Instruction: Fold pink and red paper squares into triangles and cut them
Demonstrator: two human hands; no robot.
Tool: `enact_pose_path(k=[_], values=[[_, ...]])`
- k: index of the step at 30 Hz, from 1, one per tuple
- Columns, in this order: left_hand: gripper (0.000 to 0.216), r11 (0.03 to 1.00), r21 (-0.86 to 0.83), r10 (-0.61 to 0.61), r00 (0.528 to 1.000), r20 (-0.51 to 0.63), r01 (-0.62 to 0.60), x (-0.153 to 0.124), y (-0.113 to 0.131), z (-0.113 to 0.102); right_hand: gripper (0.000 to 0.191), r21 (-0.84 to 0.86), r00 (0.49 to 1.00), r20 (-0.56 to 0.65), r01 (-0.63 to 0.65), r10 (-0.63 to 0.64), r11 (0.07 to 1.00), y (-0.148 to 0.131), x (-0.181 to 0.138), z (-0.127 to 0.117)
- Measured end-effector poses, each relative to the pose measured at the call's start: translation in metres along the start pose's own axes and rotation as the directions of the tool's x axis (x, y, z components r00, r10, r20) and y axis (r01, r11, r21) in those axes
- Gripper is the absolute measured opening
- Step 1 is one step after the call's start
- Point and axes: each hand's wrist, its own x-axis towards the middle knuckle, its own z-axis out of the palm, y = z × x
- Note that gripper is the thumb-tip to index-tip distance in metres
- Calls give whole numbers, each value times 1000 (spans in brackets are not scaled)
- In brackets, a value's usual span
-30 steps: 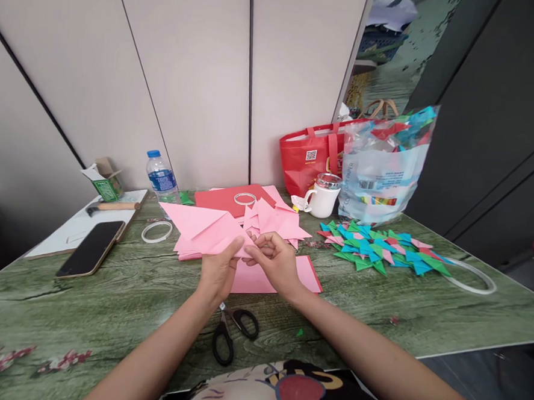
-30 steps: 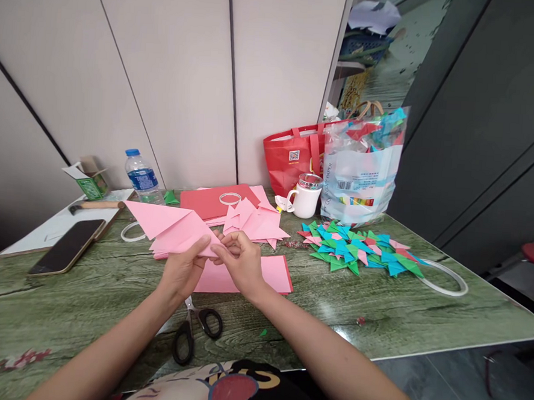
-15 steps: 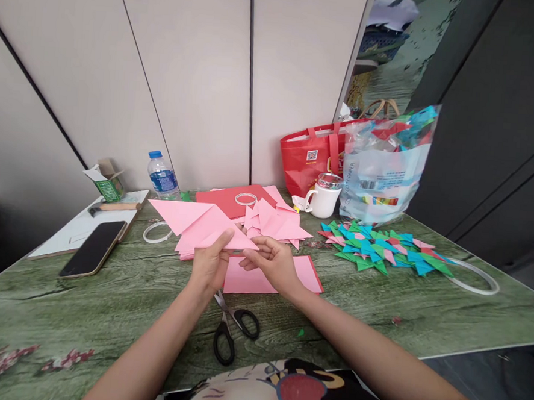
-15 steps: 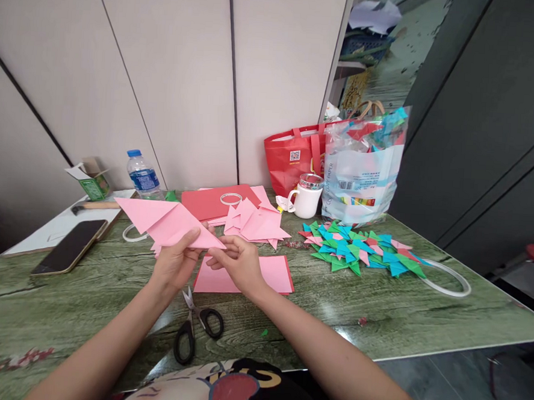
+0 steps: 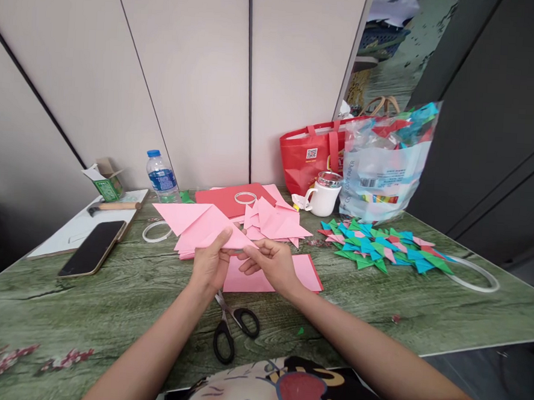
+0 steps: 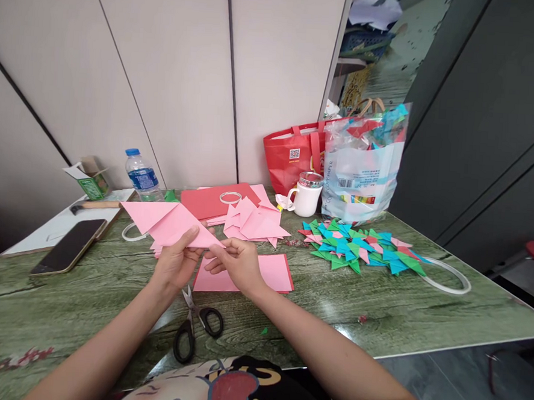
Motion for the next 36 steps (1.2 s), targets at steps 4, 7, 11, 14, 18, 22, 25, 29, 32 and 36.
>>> enact_pose_path(k=[4, 7, 11, 14, 18, 22, 25, 29, 32, 36], values=[[21, 1000, -4, 9, 1000, -5, -9, 0, -1, 0, 29, 6, 1000, 0, -7, 7, 1000, 0, -1, 1], [24, 1000, -3, 11, 1000, -13, -11, -1, -1, 0, 31, 11, 1000, 0, -20, 20, 1000, 1, 0, 0], [23, 1000, 17, 22, 1000, -16, -22, -2, -1, 1, 32, 20, 999, 0, -38, 38, 999, 3, 0, 0], [23, 999, 30, 38, 999, -19, -37, -3, -1, 2, 32, 25, 999, 2, -46, 46, 999, 4, 1, -1], [24, 998, 43, 45, 999, -23, -44, -3, -1, 2, 31, 33, 999, 13, -50, 50, 998, 5, 1, -1], [23, 998, 40, 49, 999, -22, -48, -3, -2, 2, 30, 32, 998, 15, -54, 54, 998, 6, 1, -2], [22, 999, 33, 43, 998, -39, -42, -3, -2, 2, 30, 25, 998, 13, -57, 56, 998, 6, 1, -1], [20, 998, 34, 49, 998, -29, -48, -4, -2, 2, 31, 25, 998, 11, -63, 63, 998, 6, 1, -1], [20, 998, 35, 45, 999, -22, -44, -4, -1, 3, 32, 24, 998, 9, -67, 67, 997, 6, 0, -1], [19, 999, 37, 36, 999, 10, -37, -4, 0, 3, 31, 26, 998, 3, -58, 58, 998, 6, 0, -1]])
